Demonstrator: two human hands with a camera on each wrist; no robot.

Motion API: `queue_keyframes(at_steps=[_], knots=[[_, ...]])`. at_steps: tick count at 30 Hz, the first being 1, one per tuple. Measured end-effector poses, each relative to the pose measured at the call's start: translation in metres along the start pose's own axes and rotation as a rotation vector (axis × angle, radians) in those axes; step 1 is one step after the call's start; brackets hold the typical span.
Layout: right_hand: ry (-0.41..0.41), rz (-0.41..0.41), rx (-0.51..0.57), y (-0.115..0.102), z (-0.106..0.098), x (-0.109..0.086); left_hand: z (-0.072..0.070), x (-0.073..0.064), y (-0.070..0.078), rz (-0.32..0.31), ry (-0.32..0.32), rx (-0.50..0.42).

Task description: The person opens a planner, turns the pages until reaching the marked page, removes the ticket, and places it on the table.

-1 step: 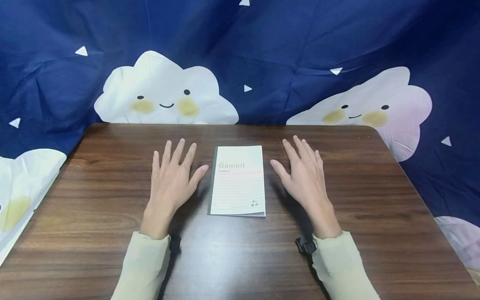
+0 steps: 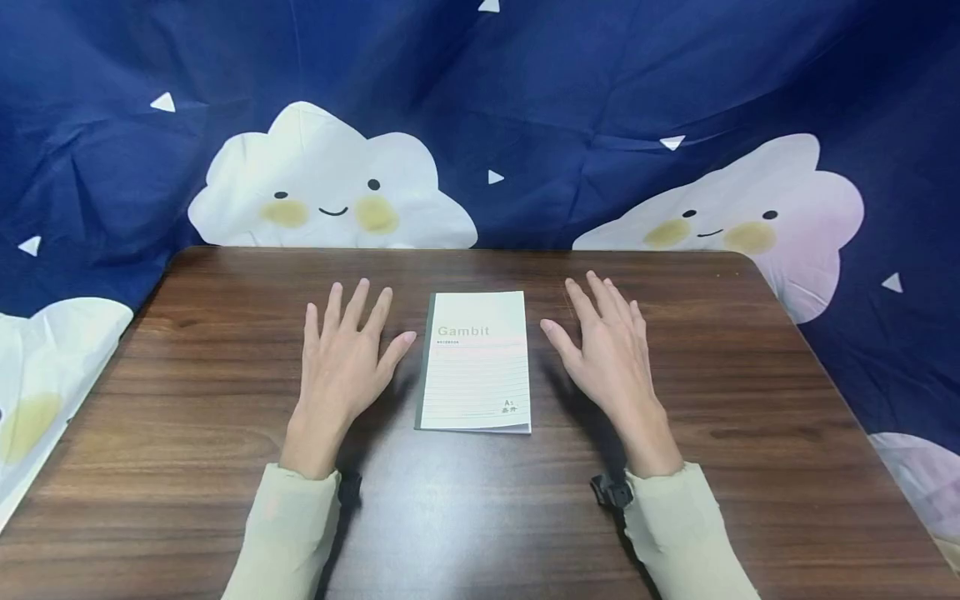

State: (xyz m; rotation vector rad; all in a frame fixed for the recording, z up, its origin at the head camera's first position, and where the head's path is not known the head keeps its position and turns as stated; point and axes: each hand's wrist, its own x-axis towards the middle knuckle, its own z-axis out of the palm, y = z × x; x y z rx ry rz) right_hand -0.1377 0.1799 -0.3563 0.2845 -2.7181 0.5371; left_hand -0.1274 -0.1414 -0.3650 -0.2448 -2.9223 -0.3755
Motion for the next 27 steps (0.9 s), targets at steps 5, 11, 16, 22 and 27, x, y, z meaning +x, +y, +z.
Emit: queue_keyframes(at_steps=[5, 11, 16, 22, 27], knots=[[-0.002, 0.005, 0.002, 0.000, -0.002, -0.001, -0.003, -0.002, -0.002, -0.005, 0.007, -0.010], [-0.008, -0.001, 0.009, -0.002, -0.003, 0.000, -0.005, -0.003, -0.002, -0.003, 0.025, -0.019], [0.001, 0.006, 0.018, -0.003, -0.007, 0.001, -0.003, -0.004, -0.002, -0.001, 0.022, -0.022], [0.011, 0.009, 0.066, -0.001, -0.010, 0.002, -0.004, -0.002, -0.002, 0.003, 0.038, -0.042], [-0.015, 0.016, 0.122, 0.000, -0.011, 0.002, -0.007, -0.001, -0.002, 0.003, 0.065, -0.092]])
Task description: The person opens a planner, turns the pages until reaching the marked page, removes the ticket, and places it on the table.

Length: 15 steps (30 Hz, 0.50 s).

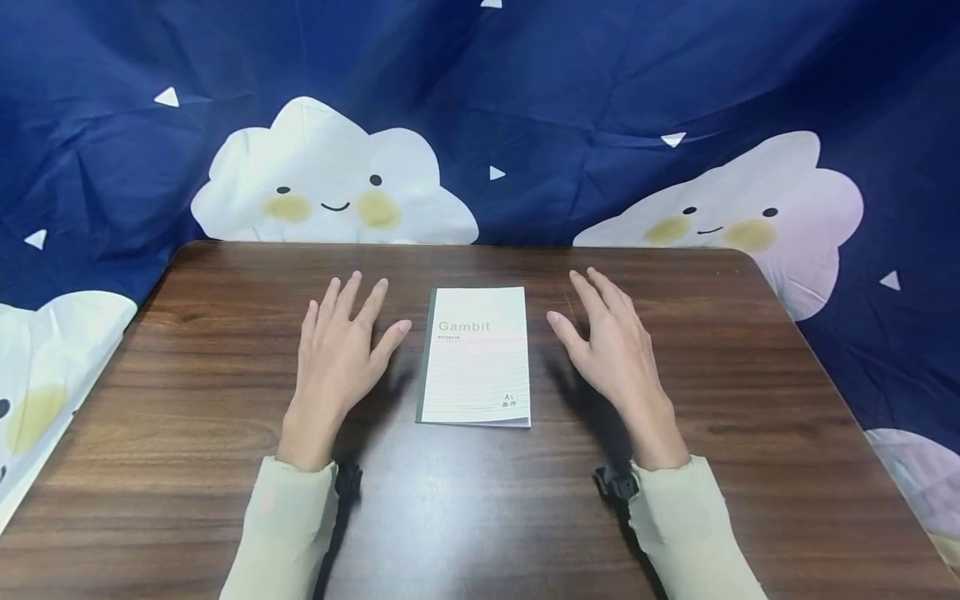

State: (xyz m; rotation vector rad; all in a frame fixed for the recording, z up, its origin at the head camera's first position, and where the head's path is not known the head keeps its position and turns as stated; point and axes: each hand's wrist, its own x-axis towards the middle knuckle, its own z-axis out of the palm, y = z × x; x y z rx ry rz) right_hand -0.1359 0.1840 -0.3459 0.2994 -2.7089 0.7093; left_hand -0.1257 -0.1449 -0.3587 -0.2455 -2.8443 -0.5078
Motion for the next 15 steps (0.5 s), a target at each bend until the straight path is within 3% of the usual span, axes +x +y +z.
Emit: queue_keyframes(at_steps=[6, 15], knots=[[0.009, 0.008, 0.050, 0.0015, -0.0028, 0.0013, -0.0009, 0.0022, 0.0030, -0.008, 0.020, -0.075], [0.044, 0.018, 0.223, 0.0066, -0.0055, 0.0076, 0.0002, 0.0100, 0.0017, -0.050, 0.005, -0.401]])
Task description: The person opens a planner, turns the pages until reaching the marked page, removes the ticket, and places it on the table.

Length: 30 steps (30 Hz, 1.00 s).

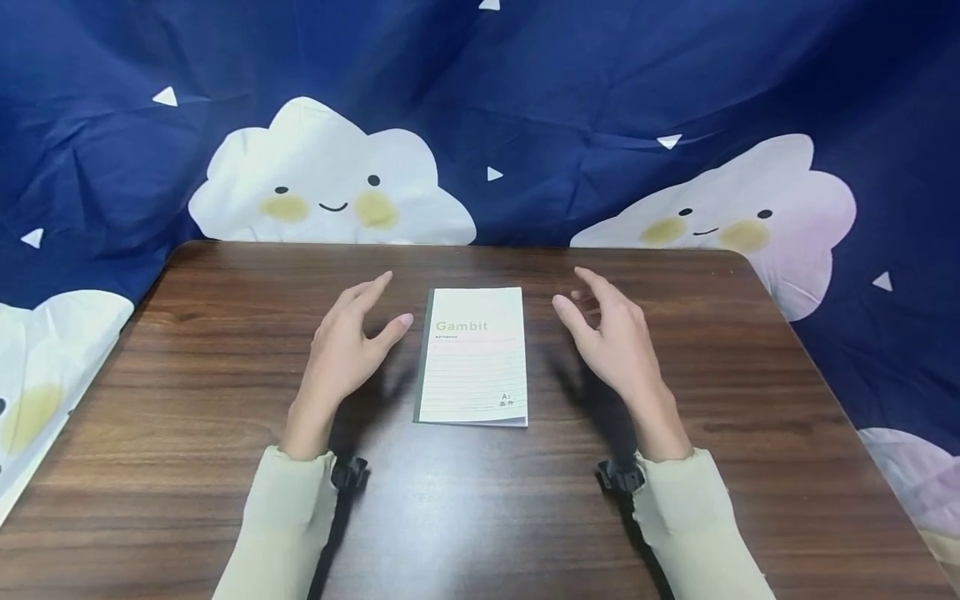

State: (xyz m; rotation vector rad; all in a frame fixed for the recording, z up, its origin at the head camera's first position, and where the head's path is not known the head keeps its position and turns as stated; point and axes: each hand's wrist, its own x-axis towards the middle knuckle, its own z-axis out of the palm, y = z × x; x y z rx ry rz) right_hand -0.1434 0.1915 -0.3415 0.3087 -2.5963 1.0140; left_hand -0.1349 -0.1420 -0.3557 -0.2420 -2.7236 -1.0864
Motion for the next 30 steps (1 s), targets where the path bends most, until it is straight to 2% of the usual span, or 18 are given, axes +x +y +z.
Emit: queue_keyframes(at_steps=[5, 10, 16, 22, 27, 30], knots=[[-0.023, 0.039, 0.052, 0.003, 0.002, 0.002, 0.000, 0.007, -0.004, -0.061, -0.040, -0.131], [-0.067, 0.063, 0.100, 0.004, 0.007, 0.007, -0.001, 0.008, -0.010, -0.130, -0.072, -0.241], [-0.104, 0.091, 0.126, 0.003, 0.013, 0.010, -0.001, 0.010, -0.015, -0.178, -0.090, -0.246], [-0.156, 0.099, 0.078, 0.006, 0.018, 0.011, 0.004, 0.012, -0.016, -0.234, -0.128, -0.243], [-0.264, 0.093, 0.034, 0.007, 0.021, 0.008, 0.013, 0.013, -0.020, -0.268, -0.201, -0.355], [-0.296, 0.096, 0.035, 0.008, 0.022, 0.007, 0.019, 0.014, -0.021, -0.299, -0.247, -0.431]])
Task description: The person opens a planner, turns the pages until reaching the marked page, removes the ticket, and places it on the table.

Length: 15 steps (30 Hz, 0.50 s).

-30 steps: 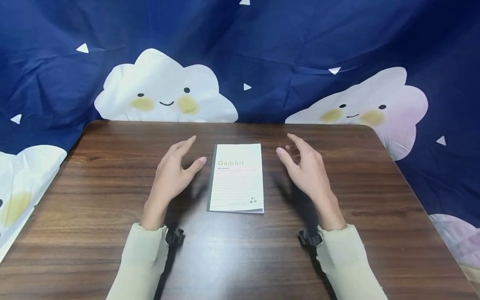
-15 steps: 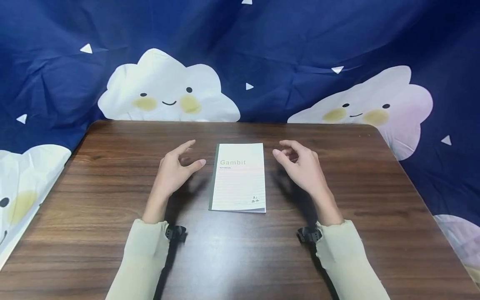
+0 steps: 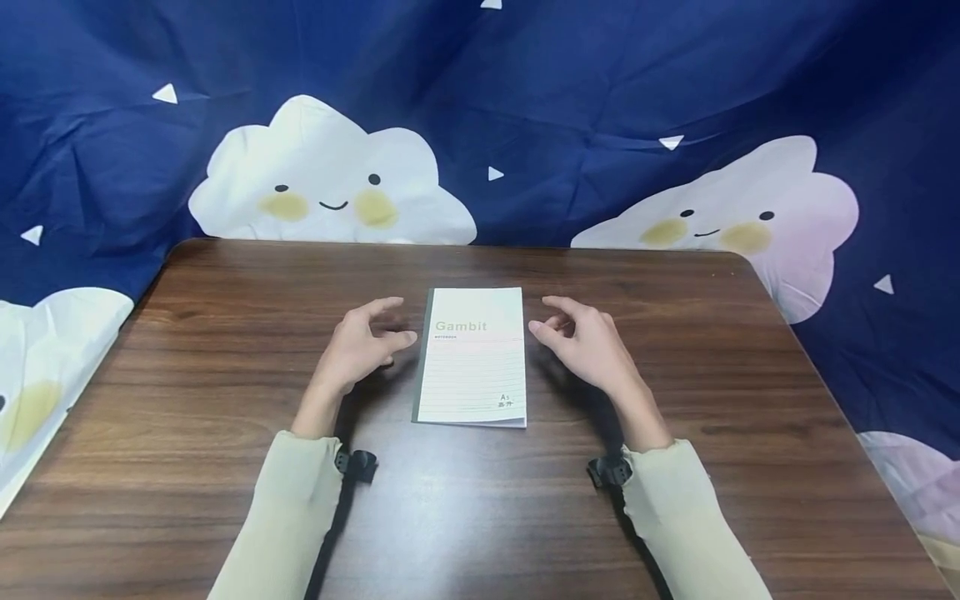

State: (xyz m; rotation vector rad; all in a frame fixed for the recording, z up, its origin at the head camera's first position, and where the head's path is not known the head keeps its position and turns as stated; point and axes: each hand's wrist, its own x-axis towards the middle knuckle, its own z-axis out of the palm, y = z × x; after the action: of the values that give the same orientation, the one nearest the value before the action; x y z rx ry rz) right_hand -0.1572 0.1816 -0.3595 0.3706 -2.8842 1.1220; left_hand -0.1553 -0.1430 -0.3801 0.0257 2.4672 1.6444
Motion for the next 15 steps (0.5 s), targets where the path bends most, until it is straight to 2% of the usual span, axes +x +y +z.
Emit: queue_keyframes(at_steps=[7, 15], knots=[[-0.090, 0.024, -0.008, 0.002, 0.005, 0.001, 0.009, 0.002, -0.002, -0.049, -0.021, 0.002], [-0.107, 0.011, -0.018, 0.000, 0.008, 0.004, 0.012, 0.006, -0.002, -0.057, -0.019, -0.051]])
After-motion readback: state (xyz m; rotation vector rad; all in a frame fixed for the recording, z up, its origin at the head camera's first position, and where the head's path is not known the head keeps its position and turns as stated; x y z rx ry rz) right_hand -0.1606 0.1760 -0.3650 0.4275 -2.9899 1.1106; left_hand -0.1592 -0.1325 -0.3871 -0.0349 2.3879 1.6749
